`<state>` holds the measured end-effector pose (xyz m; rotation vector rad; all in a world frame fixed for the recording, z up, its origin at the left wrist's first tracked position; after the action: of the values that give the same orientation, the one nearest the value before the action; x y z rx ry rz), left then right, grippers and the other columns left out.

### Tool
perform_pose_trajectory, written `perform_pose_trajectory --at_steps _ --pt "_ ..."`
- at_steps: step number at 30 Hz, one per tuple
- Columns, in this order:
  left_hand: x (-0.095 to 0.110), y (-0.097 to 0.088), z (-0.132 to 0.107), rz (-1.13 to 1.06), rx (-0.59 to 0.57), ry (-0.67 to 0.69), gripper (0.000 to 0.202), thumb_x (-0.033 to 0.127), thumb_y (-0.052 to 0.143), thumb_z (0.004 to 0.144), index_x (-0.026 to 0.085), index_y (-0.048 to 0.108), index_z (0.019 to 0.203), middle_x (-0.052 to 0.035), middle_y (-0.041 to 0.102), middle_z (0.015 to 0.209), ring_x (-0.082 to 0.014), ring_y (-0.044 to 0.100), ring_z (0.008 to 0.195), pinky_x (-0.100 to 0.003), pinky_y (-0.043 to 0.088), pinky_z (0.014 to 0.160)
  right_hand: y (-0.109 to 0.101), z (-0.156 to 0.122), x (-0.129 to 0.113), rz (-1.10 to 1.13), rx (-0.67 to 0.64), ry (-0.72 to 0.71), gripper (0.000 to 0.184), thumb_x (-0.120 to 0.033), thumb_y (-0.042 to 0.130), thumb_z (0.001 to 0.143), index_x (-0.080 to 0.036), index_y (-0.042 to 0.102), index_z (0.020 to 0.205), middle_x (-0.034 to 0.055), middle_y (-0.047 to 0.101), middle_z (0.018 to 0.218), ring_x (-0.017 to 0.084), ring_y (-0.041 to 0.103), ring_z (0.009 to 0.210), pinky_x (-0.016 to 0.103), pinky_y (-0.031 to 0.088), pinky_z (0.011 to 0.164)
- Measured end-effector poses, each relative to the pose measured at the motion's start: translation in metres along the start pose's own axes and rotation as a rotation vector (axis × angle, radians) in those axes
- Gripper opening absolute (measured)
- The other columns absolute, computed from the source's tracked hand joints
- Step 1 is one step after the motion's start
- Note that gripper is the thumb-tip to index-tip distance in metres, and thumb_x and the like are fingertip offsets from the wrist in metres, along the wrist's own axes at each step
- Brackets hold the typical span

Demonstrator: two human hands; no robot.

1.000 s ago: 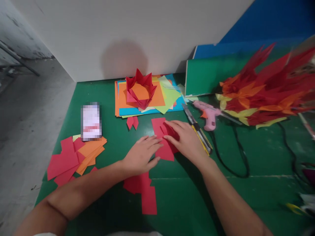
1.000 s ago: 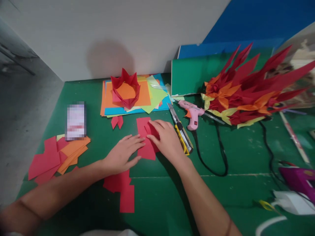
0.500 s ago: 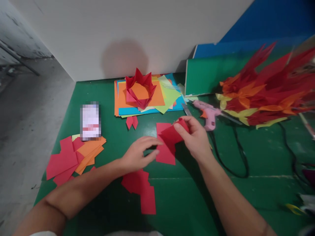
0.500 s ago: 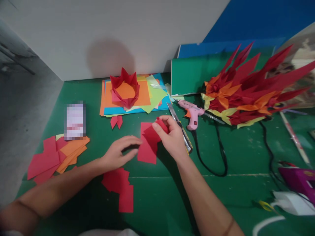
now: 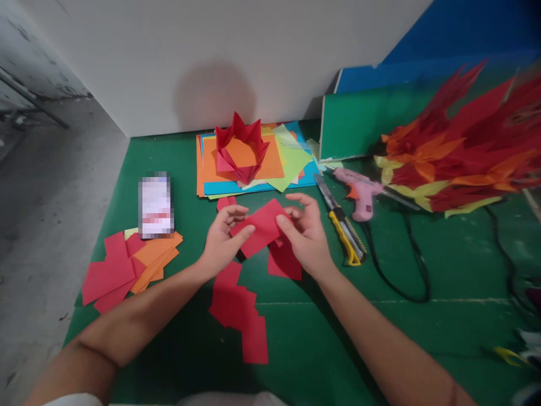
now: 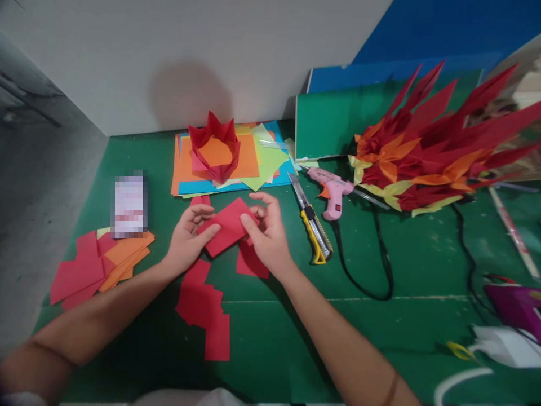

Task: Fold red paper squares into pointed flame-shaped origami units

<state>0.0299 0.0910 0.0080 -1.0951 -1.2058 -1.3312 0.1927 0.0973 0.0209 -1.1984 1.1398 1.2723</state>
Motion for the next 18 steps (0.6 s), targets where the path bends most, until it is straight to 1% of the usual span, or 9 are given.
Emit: perform_pose_trajectory --at_steps 2,3,4,5,6,10,14,16,18 --pt "0.006 -0.006 0.001 0.048 0.043 0.049 0.018 0.03 0.069 0.078 0.019 0.06 0.089 -0.0029 0.062 0.091 -0.0128 0.06 0.088 -0.026 0.05 0.08 -0.009 -0.002 -0.006 -0.088 0.011 -0.062 0.022 -0.033 0.057 0.086 -0.029 0.051 0.107 -0.0039 0.055 0.078 0.009 0.049 0.048 0.024 0.044 0.046" --pt "0.009 -0.006 0.001 0.076 0.039 0.067 0.013 0.03 0.066 0.08 0.019 0.061 0.085 -0.0029 0.063 0.089 -0.013 0.06 0.087 -0.027 0.05 0.08 -0.012 -0.003 -0.011 -0.17 0.0 -0.106 0.013 -0.032 0.056 0.087 -0.027 0.058 0.098 -0.0016 0.059 0.08 0.011 0.054 0.056 0.026 0.047 0.052" --pt "0.012 -0.005 0.001 0.107 0.03 0.083 0.01 0.029 0.063 0.083 0.019 0.062 0.084 -0.0031 0.063 0.089 -0.0132 0.06 0.087 -0.027 0.05 0.08 -0.013 -0.003 -0.015 -0.26 -0.03 -0.153 0.01 -0.031 0.055 0.088 -0.025 0.063 0.091 0.0007 0.063 0.082 0.014 0.059 0.066 0.028 0.049 0.06" --pt "0.015 -0.004 0.001 0.14 0.02 0.097 0.009 0.028 0.061 0.085 0.019 0.063 0.083 -0.0033 0.063 0.09 -0.0134 0.06 0.088 -0.028 0.05 0.08 -0.014 -0.004 -0.02 -0.325 -0.055 -0.206 0.013 -0.03 0.054 0.088 -0.025 0.066 0.087 0.0017 0.065 0.081 0.016 0.061 0.072 0.031 0.05 0.066" --pt "0.017 -0.003 0.0 0.173 0.014 0.11 0.01 0.027 0.059 0.086 0.019 0.064 0.083 -0.0035 0.063 0.091 -0.0136 0.06 0.089 -0.028 0.049 0.081 -0.014 -0.005 -0.022 -0.362 -0.074 -0.232 0.015 -0.029 0.054 0.088 -0.024 0.068 0.087 0.0019 0.065 0.08 0.017 0.061 0.072 0.032 0.049 0.067" --pt "0.023 0.0 -0.003 0.269 0.001 0.139 0.013 0.027 0.054 0.089 0.02 0.065 0.087 -0.0041 0.064 0.093 -0.0149 0.06 0.092 -0.029 0.05 0.082 -0.01 -0.006 -0.023 -0.433 -0.157 -0.267 0.018 -0.03 0.053 0.088 -0.024 0.07 0.09 0.0015 0.066 0.072 0.017 0.06 0.068 0.033 0.049 0.067" --pt "0.026 0.006 -0.006 0.288 -0.064 0.209 0.013 0.025 0.053 0.09 0.021 0.065 0.094 -0.005 0.064 0.098 -0.016 0.06 0.098 -0.032 0.049 0.087 -0.001 -0.008 -0.021 -0.51 -0.219 -0.278 0.017 -0.031 0.055 0.086 -0.026 0.071 0.089 0.002 0.073 0.084 0.019 0.065 0.077 0.036 0.049 0.074" --pt "0.026 0.013 -0.008 0.294 -0.118 0.235 0.014 0.025 0.053 0.091 0.022 0.065 0.097 -0.0062 0.063 0.106 -0.0171 0.058 0.104 -0.036 0.047 0.093 0.0 -0.009 -0.02 -0.537 -0.226 -0.273 0.016 -0.029 0.055 0.086 -0.027 0.071 0.087 0.0008 0.074 0.085 0.019 0.066 0.077 0.037 0.048 0.077" --pt "0.03 0.016 -0.008 0.302 -0.14 0.24 0.015 0.025 0.052 0.091 0.023 0.066 0.099 -0.0073 0.058 0.12 -0.0187 0.055 0.112 -0.039 0.045 0.097 -0.003 -0.008 -0.019 -0.533 -0.19 -0.271 0.015 -0.027 0.055 0.086 -0.027 0.071 0.086 0.0001 0.074 0.085 0.019 0.066 0.077 0.037 0.048 0.078"
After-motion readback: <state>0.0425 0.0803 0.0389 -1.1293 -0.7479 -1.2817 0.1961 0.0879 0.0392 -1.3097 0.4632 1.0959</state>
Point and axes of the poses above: each hand's wrist, its own z-axis towards the middle knuckle, its own y-axis out of the palm, x = y × z, the point moved 8 cm from there along z, towards the middle knuckle
